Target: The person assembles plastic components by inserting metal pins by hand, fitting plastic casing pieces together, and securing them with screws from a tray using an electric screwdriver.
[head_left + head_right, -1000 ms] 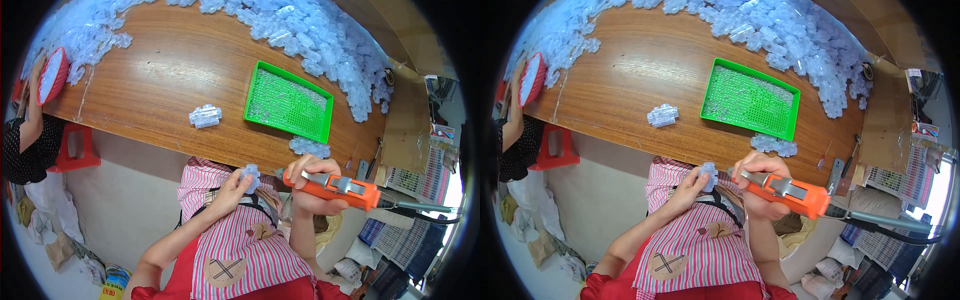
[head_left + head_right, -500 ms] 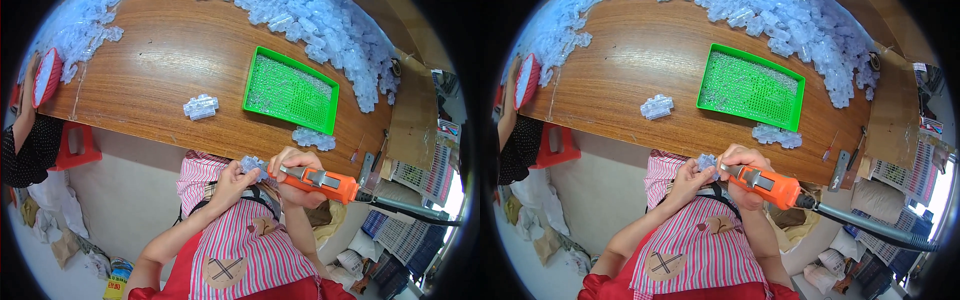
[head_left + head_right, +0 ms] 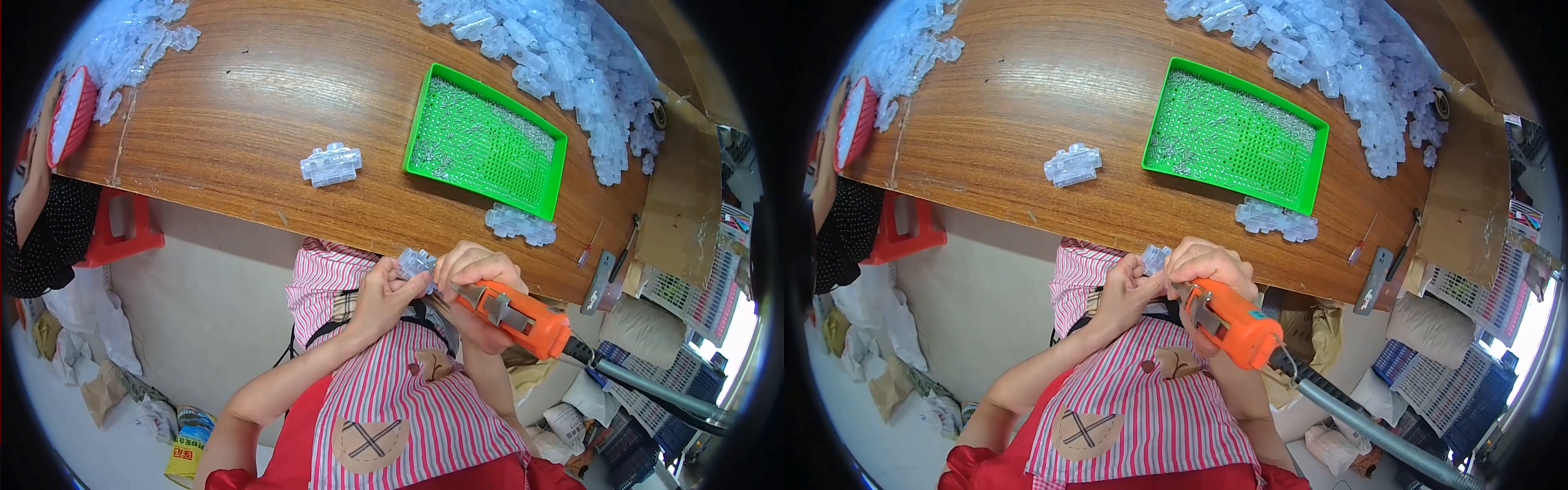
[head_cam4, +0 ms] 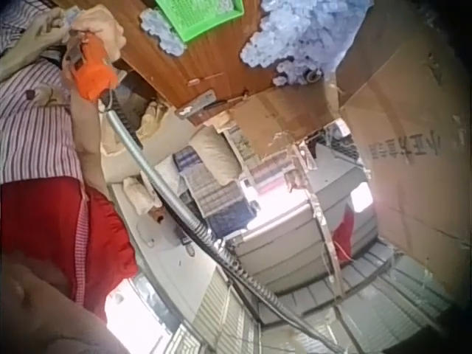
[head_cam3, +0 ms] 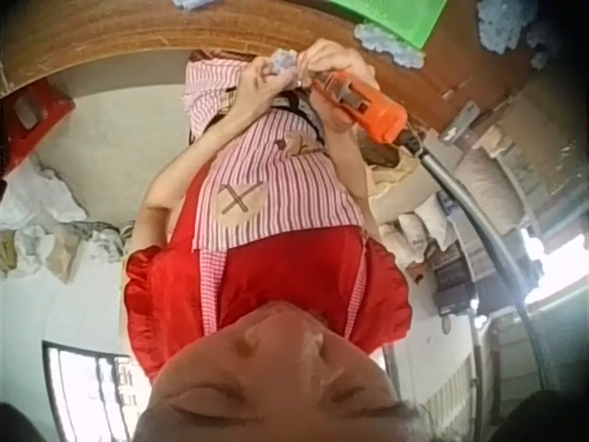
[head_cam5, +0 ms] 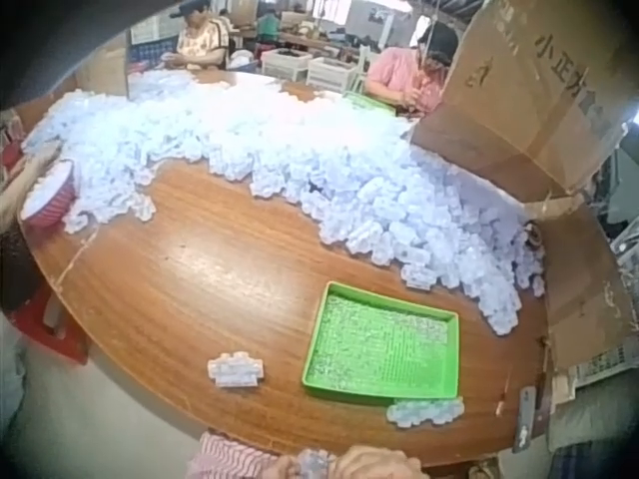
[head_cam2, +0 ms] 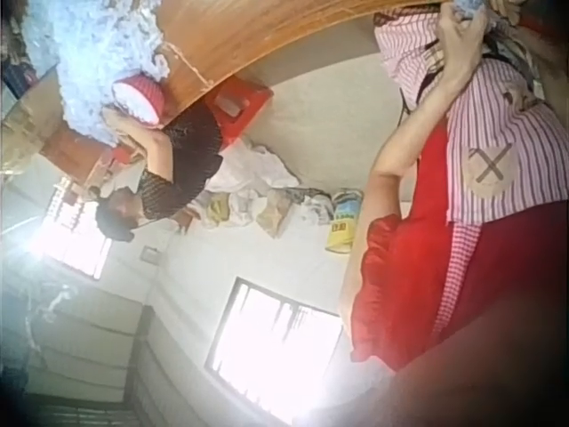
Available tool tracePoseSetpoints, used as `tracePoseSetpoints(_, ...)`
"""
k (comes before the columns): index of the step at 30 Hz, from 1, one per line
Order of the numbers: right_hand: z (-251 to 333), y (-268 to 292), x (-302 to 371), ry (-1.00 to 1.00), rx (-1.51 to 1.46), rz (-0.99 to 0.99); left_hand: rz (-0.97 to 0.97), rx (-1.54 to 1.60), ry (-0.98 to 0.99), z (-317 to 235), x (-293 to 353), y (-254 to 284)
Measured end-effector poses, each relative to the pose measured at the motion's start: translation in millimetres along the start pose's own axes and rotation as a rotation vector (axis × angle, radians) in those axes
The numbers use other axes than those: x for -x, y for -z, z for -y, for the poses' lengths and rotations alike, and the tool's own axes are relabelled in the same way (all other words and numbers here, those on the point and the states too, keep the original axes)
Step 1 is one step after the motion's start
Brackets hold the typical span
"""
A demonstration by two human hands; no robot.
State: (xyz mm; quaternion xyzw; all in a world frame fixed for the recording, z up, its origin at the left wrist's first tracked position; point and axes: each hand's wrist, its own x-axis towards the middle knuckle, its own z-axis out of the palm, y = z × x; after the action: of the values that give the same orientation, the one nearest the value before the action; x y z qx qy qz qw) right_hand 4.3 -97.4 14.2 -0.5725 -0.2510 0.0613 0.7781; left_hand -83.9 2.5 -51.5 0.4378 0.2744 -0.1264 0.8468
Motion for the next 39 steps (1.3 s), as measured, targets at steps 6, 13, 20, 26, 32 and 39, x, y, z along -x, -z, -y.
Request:
tracePoseSetpoints(6,15.7,0.4,-4.7,-0.239,0.112,-0.040,0.020,0.072,0.007,3.0,0.8,0.9)
tracePoseSetpoints(13,45.5,13.9,-17.5,0.052,-0.218,-0.069,-0.067,0.161,0.174,-17.1,12.7,4.6)
tracePoseSetpoints(20,20.3,3.5,-4.0,0.004,-0.102,-0.168,-0.034,0.115,0.139,-5.5,3.6,7.4)
tracePoseSetpoints(26,17.7,2.3,-1.0,0.018,-0.085,-0.158,-0.008,0.151,0.058,-0.6,4.1,7.7)
tracePoseSetpoints(32,6.8,8.7,2.4,0.012,-0.075,-0.081,-0.070,0.220,0.062,-1.7,3.9,4.2)
tracePoseSetpoints(39,1.7,8.6,3.7,0.004,-0.016,-0.024,-0.090,0.200,0.062,-3.8,3.0,1.9)
